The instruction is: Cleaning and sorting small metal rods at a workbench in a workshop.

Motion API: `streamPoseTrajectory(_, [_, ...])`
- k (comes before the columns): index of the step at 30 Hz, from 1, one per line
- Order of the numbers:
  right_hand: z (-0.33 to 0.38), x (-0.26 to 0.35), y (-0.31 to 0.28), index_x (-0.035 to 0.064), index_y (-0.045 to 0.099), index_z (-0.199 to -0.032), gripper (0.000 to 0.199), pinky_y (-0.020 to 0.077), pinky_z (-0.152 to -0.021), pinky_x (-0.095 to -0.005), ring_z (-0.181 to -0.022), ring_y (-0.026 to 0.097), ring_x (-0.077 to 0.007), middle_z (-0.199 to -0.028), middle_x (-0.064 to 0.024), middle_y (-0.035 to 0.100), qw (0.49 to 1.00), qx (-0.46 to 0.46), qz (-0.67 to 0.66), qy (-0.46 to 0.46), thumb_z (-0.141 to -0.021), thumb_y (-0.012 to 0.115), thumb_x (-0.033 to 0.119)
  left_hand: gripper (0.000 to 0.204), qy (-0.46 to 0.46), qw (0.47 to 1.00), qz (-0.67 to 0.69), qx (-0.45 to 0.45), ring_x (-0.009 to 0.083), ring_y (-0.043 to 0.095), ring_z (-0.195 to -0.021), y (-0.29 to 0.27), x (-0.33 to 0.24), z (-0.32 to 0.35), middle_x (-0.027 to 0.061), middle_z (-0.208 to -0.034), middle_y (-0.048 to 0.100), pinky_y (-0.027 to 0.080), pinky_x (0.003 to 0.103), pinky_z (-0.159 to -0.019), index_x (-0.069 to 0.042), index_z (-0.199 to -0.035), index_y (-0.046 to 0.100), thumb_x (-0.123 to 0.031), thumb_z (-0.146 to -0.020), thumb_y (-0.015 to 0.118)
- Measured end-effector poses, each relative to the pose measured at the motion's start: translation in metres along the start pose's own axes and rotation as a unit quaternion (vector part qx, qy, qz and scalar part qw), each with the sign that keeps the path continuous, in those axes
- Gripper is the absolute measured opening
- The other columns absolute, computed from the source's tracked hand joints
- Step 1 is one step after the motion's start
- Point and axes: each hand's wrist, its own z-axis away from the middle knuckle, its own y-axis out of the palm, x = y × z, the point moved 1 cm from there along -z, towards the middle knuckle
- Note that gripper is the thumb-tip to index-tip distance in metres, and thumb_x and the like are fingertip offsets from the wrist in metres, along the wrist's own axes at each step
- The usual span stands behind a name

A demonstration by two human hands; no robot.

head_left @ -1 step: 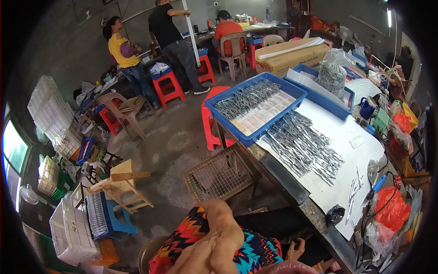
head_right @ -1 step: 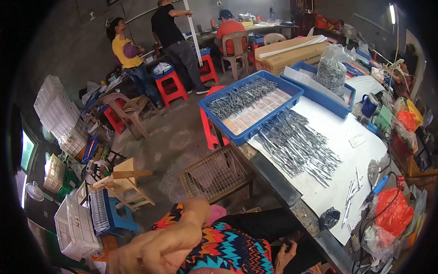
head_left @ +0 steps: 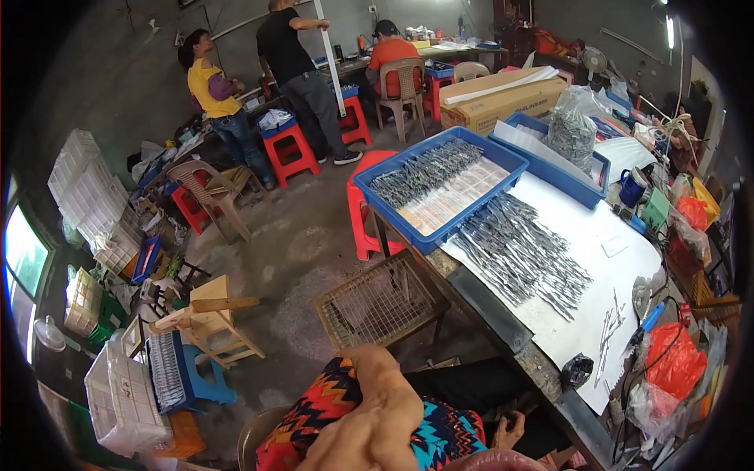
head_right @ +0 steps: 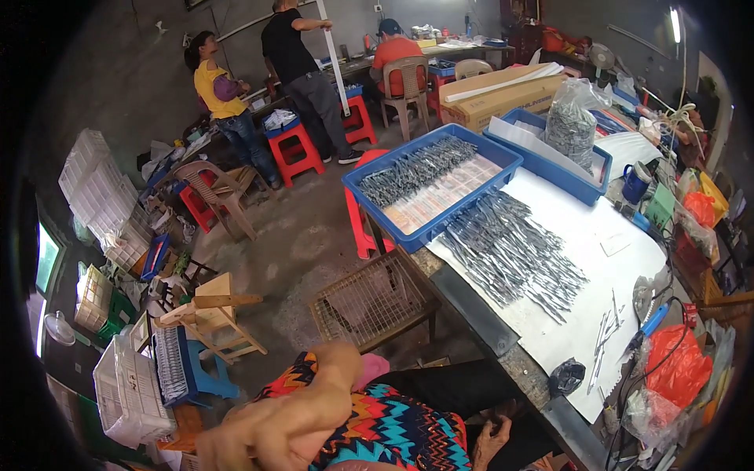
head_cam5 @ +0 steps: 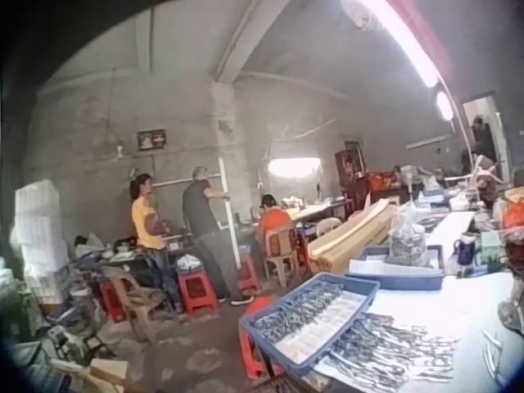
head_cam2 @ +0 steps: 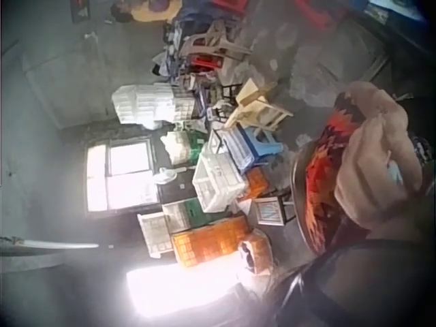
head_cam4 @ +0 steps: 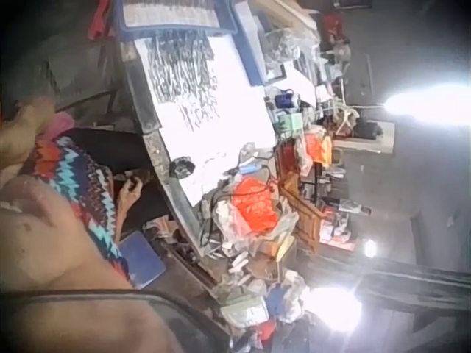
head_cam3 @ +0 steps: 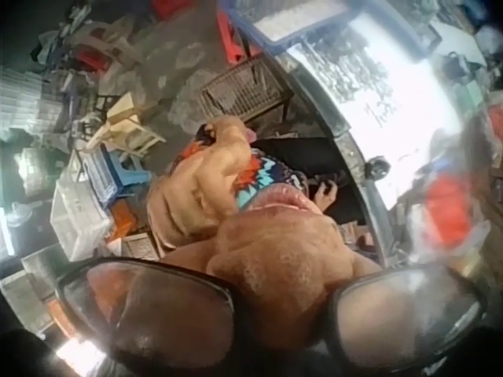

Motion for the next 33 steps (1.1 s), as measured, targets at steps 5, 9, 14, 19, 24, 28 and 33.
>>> streamPoseTrajectory(5, [0.000, 0.006, 0.001, 0.0023, 0.054, -0.086, 0.017, 0.0427, -0.057, -0.0278, -0.060, 0.050, -0.0152, -0.068, -0.0082, 0.053, 1.000, -0.016, -0.009, 0.011, -0.070, 0.057, 0.002, 0.003, 0.116, 0.948, 0.070, 0.287, 0.0170, 0.050, -0.065, -0.044, 0.006, -0.002, 0.0010, -0.074, 0.051, 0.042, 0.030, -0.059, -0.009, -0.080, 0.052, -0.011, -0.077, 0.052])
streamPoseTrajectory(9, [-0.002, -0.016, 0.004, 0.0025, 0.053, -0.087, 0.018, 0.0418, -0.055, -0.0278, -0.058, 0.048, -0.0144, -0.066, -0.0073, 0.052, 1.000, -0.017, -0.006, 0.011, -0.070, 0.058, 0.003, 0.004, 0.087, 0.942, -0.018, 0.323, 0.0180, 0.051, -0.068, -0.049, 0.017, 0.001, 0.0031, -0.077, 0.052, 0.043, 0.034, -0.063, -0.013, -0.075, 0.052, -0.010, -0.078, 0.054])
streamPoseTrajectory(14, [0.000, 0.007, -0.003, -0.0039, 0.049, -0.091, 0.022, 0.0411, -0.061, -0.0309, -0.068, 0.049, -0.0204, -0.078, -0.0124, 0.050, 0.999, 0.011, -0.024, 0.044, -0.071, 0.053, 0.001, 0.006, -0.174, 0.857, -0.115, 0.471, 0.0293, 0.052, -0.068, -0.072, 0.030, 0.050, 0.0170, -0.082, 0.052, 0.042, 0.040, -0.062, 0.005, -0.071, 0.050, 0.004, -0.075, 0.054])
streamPoseTrajectory(19, [-0.003, -0.013, -0.002, 0.0027, 0.055, -0.093, 0.018, 0.0423, -0.060, -0.0299, -0.066, 0.051, -0.0202, -0.074, -0.0116, 0.054, 0.999, 0.007, 0.023, 0.040, -0.077, 0.057, 0.009, 0.009, -0.453, 0.686, -0.114, 0.559, 0.0270, 0.050, -0.079, -0.128, 0.029, 0.150, 0.0102, -0.080, 0.049, 0.039, 0.037, -0.071, -0.001, -0.078, 0.049, 0.000, -0.071, 0.054])
streamPoseTrajectory(24, [0.000, -0.037, 0.006, 0.0016, 0.052, -0.087, 0.015, 0.0348, -0.049, -0.0227, -0.055, 0.040, -0.0092, -0.064, -0.0003, 0.045, 0.999, -0.024, -0.024, 0.007, -0.073, 0.057, 0.001, 0.012, -0.617, 0.576, -0.148, 0.516, 0.0249, 0.051, -0.082, -0.185, -0.008, 0.211, 0.0087, -0.082, 0.052, 0.039, 0.035, -0.071, -0.003, -0.082, 0.052, -0.004, -0.071, 0.055])
streamPoseTrajectory(28, [-0.002, -0.002, 0.002, 0.0016, 0.052, -0.087, 0.014, 0.0339, -0.049, -0.0226, -0.055, 0.039, -0.0089, -0.064, 0.0000, 0.045, 0.997, -0.040, -0.054, 0.024, -0.073, 0.057, 0.002, 0.010, -0.651, 0.553, -0.161, 0.494, 0.0289, 0.053, -0.079, -0.196, -0.014, 0.229, 0.0123, -0.078, 0.054, 0.042, 0.038, -0.069, 0.000, -0.076, 0.052, -0.004, -0.066, 0.053])
streamPoseTrajectory(33, [-0.002, 0.008, -0.001, 0.0013, 0.052, -0.087, 0.014, 0.0333, -0.050, -0.0226, -0.055, 0.038, -0.0092, -0.064, -0.0009, 0.044, 0.997, -0.015, -0.034, 0.066, -0.073, 0.056, 0.003, 0.012, -0.664, 0.547, -0.172, 0.481, 0.0272, 0.053, -0.079, -0.197, -0.010, 0.233, 0.0105, -0.077, 0.055, 0.040, 0.038, -0.073, -0.001, -0.076, 0.054, -0.007, -0.066, 0.055])
